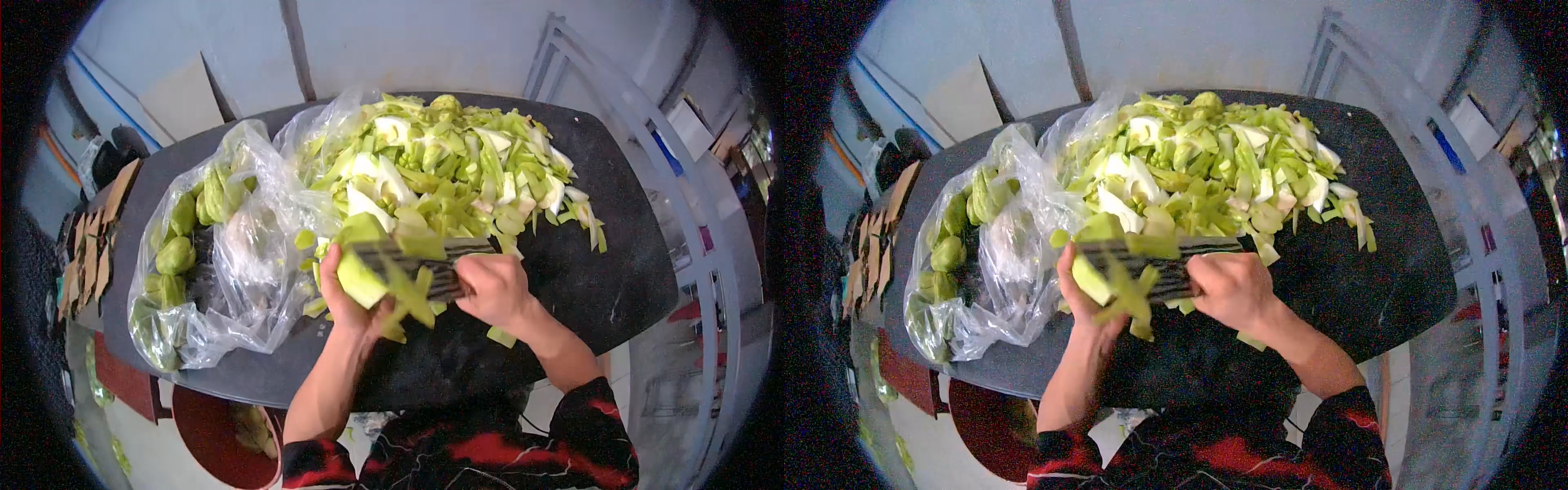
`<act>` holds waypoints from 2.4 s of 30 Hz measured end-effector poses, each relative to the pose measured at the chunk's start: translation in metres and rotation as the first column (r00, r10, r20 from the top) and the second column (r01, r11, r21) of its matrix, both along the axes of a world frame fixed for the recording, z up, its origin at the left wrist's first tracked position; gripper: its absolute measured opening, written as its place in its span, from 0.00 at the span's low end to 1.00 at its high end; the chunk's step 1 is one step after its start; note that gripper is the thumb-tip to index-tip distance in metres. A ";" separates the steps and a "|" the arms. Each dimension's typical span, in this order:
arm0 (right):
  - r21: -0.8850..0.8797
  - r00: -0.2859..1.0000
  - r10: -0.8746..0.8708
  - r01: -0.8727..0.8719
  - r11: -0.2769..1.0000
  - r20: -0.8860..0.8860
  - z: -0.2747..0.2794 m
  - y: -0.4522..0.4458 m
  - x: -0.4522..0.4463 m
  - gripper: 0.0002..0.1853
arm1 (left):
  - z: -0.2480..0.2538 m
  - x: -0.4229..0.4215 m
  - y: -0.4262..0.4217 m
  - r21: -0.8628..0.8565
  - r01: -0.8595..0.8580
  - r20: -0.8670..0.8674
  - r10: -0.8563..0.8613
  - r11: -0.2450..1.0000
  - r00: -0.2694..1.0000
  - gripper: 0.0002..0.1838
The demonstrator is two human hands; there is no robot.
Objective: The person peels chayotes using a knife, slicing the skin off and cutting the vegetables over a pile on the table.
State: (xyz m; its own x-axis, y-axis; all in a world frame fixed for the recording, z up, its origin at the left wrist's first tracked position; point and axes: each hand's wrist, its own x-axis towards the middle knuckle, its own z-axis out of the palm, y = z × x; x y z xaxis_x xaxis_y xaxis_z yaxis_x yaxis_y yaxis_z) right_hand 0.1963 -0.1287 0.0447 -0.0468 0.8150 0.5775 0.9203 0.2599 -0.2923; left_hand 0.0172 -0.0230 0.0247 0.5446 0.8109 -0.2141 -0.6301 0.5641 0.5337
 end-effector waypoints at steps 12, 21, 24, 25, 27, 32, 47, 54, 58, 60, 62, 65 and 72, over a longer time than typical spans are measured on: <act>0.284 0.925 0.077 -0.193 0.939 0.371 -0.006 -0.001 -0.032 0.08 | -0.013 0.004 0.008 0.068 0.127 0.134 -0.136 0.989 0.982 0.36; 0.042 0.996 0.065 -0.062 0.997 -0.068 -0.014 0.006 -0.012 0.12 | -0.015 0.001 0.013 -0.116 -0.068 0.035 0.073 0.991 0.997 0.33; -0.018 0.998 0.042 -0.041 0.999 0.042 -0.010 -0.001 -0.011 0.13 | -0.014 -0.004 0.015 -0.054 -0.036 0.086 0.041 0.998 0.995 0.35; -0.059 0.999 0.043 -0.044 0.997 -0.009 -0.009 0.000 -0.008 0.13 | -0.013 -0.006 0.015 -0.023 -0.031 0.066 0.033 0.999 0.997 0.35; -0.174 0.994 0.007 -0.025 0.984 -0.107 -0.008 0.000 -0.003 0.12 | 0.007 0.000 0.006 -0.062 -0.081 0.007 0.081 0.995 0.997 0.35; -0.015 0.999 0.010 -0.011 1.000 -0.050 -0.012 -0.002 -0.005 0.12 | 0.004 -0.004 0.007 0.072 -0.045 0.040 0.043 0.996 0.998 0.36; -0.362 0.961 -0.277 0.255 0.897 -0.009 0.002 0.016 0.015 0.08 | -0.001 -0.006 0.011 0.111 0.143 0.187 -0.162 0.984 0.969 0.41; -0.117 0.984 -0.151 0.139 0.983 -0.095 -0.002 0.010 0.012 0.09 | -0.007 -0.004 0.018 -0.024 0.049 0.345 -0.038 0.999 0.938 0.36; 0.111 0.989 0.076 -0.090 0.990 0.124 -0.005 0.002 -0.008 0.11 | -0.003 -0.005 0.011 -0.064 0.093 0.207 -0.078 0.994 0.975 0.33; 0.120 0.979 0.089 -0.112 0.986 0.182 -0.007 0.001 -0.015 0.10 | -0.009 -0.007 0.016 -0.019 0.206 0.301 -0.191 0.978 0.934 0.33; 0.201 0.968 0.086 -0.135 0.970 0.236 -0.003 0.002 -0.020 0.09 | -0.007 -0.004 0.013 -0.012 0.188 0.299 -0.176 0.982 0.938 0.33; 0.201 0.959 0.064 -0.123 0.972 0.277 -0.005 0.000 -0.021 0.08 | -0.006 -0.004 0.013 0.019 0.174 0.298 -0.172 0.984 0.939 0.32; -0.003 0.997 -0.008 0.008 1.000 0.078 -0.008 0.005 -0.004 0.10 | 0.003 -0.005 0.014 -0.058 -0.012 0.035 0.014 0.998 0.999 0.32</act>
State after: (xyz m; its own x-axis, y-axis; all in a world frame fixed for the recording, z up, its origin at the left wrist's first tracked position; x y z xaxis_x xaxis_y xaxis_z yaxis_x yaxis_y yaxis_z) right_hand 0.1925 -0.1241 0.0368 -0.0848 0.8175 0.5696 0.9424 0.2515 -0.2206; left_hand 0.0118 -0.0091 0.0282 0.5425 0.8045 -0.2418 -0.6551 0.5854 0.4776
